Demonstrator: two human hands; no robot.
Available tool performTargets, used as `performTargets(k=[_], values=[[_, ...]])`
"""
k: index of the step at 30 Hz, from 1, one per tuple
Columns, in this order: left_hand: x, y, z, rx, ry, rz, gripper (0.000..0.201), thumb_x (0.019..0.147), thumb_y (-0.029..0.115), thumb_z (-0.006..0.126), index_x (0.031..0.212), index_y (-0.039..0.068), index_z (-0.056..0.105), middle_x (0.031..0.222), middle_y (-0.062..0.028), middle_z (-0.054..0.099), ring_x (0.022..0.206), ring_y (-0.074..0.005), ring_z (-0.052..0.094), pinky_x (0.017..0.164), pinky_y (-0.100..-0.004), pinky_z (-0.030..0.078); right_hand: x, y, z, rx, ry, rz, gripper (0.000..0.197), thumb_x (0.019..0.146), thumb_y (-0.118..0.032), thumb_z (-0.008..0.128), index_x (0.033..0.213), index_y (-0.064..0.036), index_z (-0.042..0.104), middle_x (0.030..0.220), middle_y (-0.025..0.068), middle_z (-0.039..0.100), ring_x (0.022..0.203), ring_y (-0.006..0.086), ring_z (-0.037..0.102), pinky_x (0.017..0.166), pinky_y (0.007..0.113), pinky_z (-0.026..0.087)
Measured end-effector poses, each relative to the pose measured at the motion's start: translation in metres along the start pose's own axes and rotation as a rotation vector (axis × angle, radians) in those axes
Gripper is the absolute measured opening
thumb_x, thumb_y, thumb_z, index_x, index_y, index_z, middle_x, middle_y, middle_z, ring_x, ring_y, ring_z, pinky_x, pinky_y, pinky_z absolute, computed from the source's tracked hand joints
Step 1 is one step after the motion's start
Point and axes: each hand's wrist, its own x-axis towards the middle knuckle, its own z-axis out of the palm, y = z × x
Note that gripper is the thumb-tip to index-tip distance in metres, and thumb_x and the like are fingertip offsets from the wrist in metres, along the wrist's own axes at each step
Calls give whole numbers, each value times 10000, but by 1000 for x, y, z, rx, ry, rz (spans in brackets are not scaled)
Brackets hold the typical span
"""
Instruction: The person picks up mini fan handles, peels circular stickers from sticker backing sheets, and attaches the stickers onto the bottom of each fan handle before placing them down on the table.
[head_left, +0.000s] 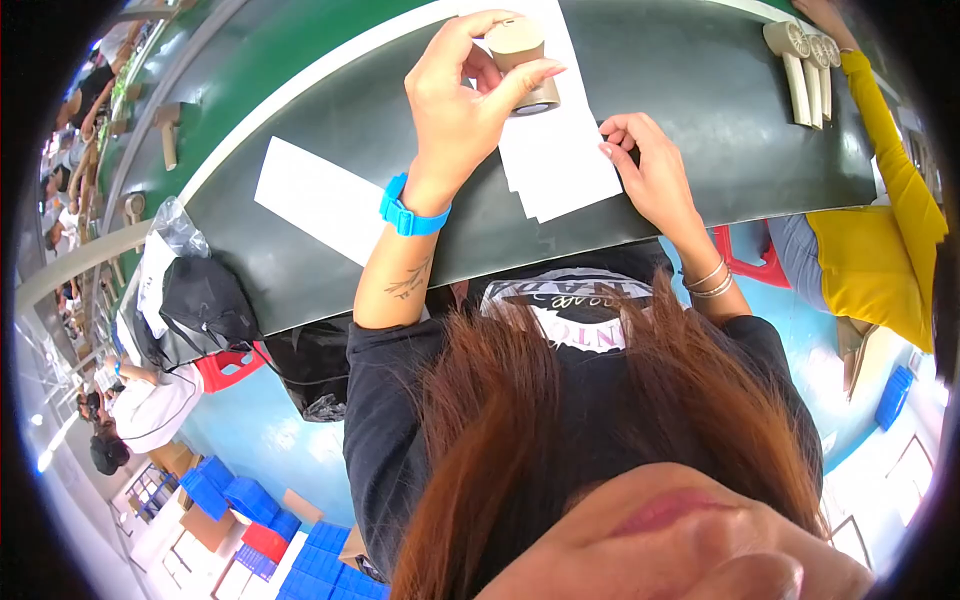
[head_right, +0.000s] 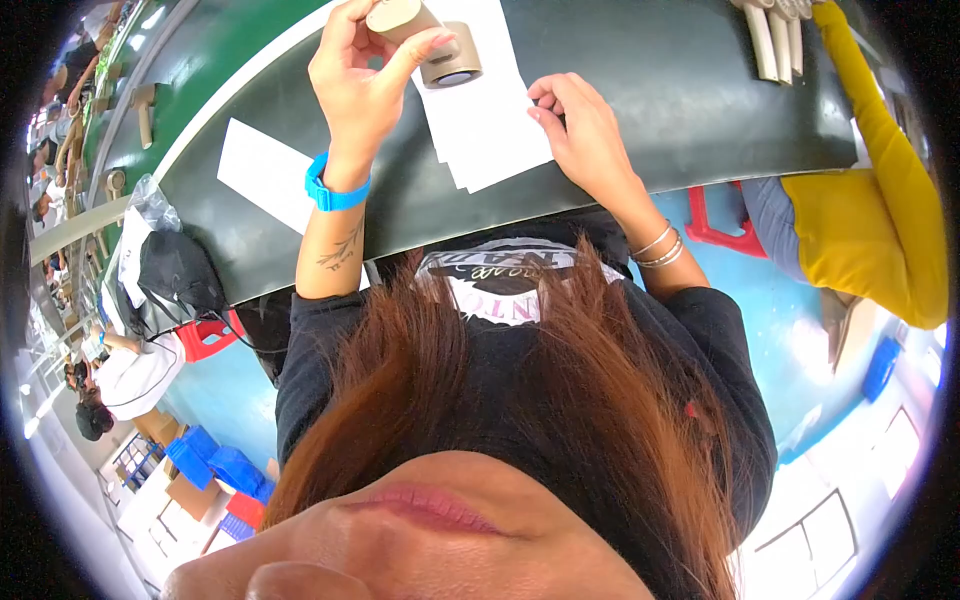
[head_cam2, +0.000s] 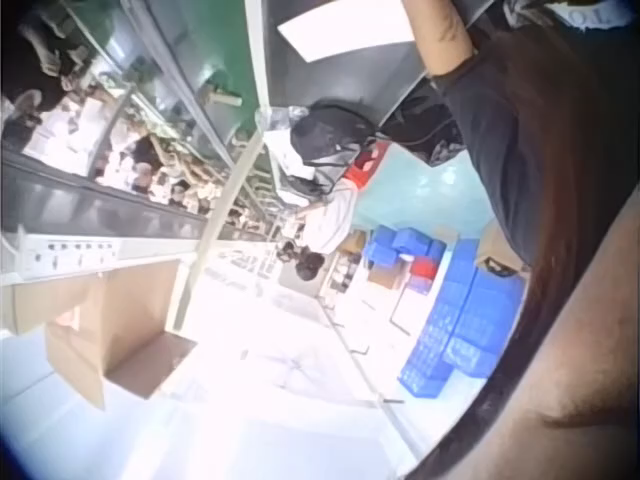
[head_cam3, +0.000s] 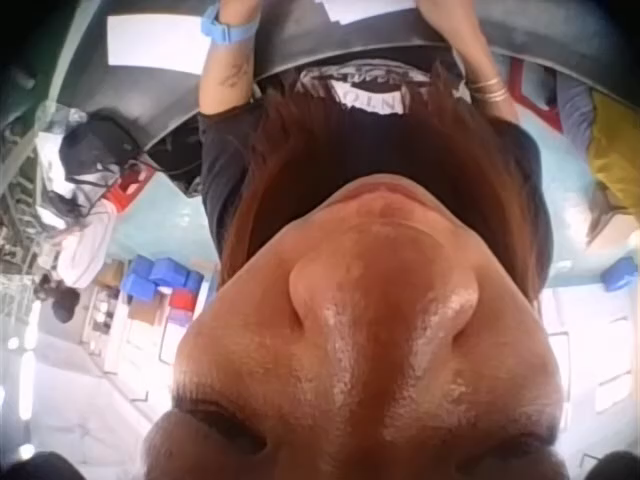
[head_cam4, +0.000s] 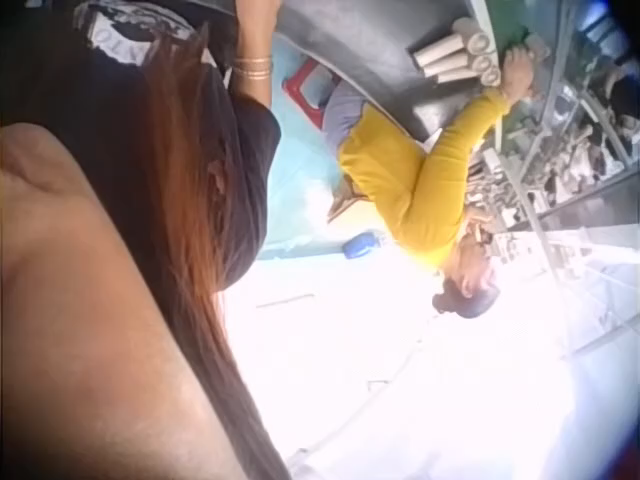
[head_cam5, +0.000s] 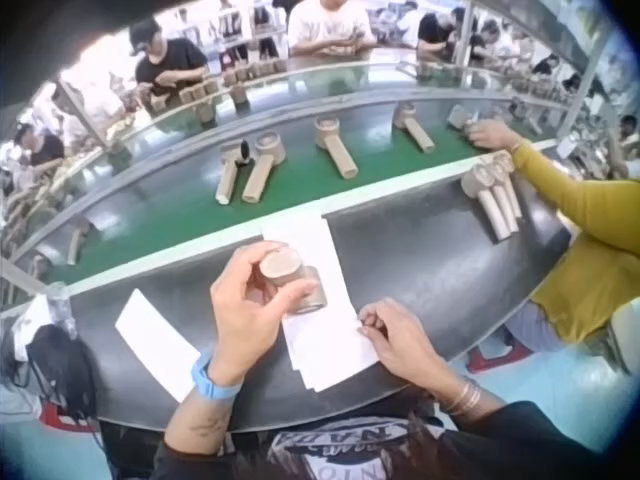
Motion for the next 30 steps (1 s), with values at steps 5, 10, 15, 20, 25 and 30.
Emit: performTargets(k=[5,10,15,20,25,30], values=[[6,-33,8,-289,114,570,414,695,0,788,1050,-21,575,962,-54,596,822,-97,564,644,-199,455,1,9,4,-132,-33,-173,106,783,25,622,866,-6,564,773,98,529,744,241,537,674,341,439],[-1,7,2,106,26,-41,400,695,15,792,1035,-15,583,915,-30,591,739,-62,525,576,-183,413,3,10,5,-147,-34,-155,99,789,20,611,867,-6,555,784,103,530,757,259,528,698,350,430],[0,8,5,123,34,-19,388,696,16,790,1026,-14,587,903,-31,591,719,-58,515,563,-181,402,5,14,2,-151,-86,-233,94,800,18,592,873,-7,540,816,105,525,770,268,514,700,360,418],[1,-2,7,163,37,6,383,698,14,787,1022,-15,585,907,-34,591,717,-60,515,563,-184,403,6,16,5,-204,-104,-258,89,803,15,585,873,-8,533,832,101,529,801,276,511,710,364,418],[1,16,10,-79,92,-165,399,689,14,796,1026,-14,585,884,-28,585,718,-63,521,575,-179,412,7,26,-10,-150,-202,-348,101,805,29,573,882,-8,518,894,112,530,842,290,505,750,343,421],[-9,10,0,200,15,-50,340,714,83,780,1002,5,616,923,-81,625,727,-136,597,609,-244,472,0,15,-29,163,-107,-221,106,841,58,542,910,-16,511,954,90,519,883,184,515,824,271,410]])
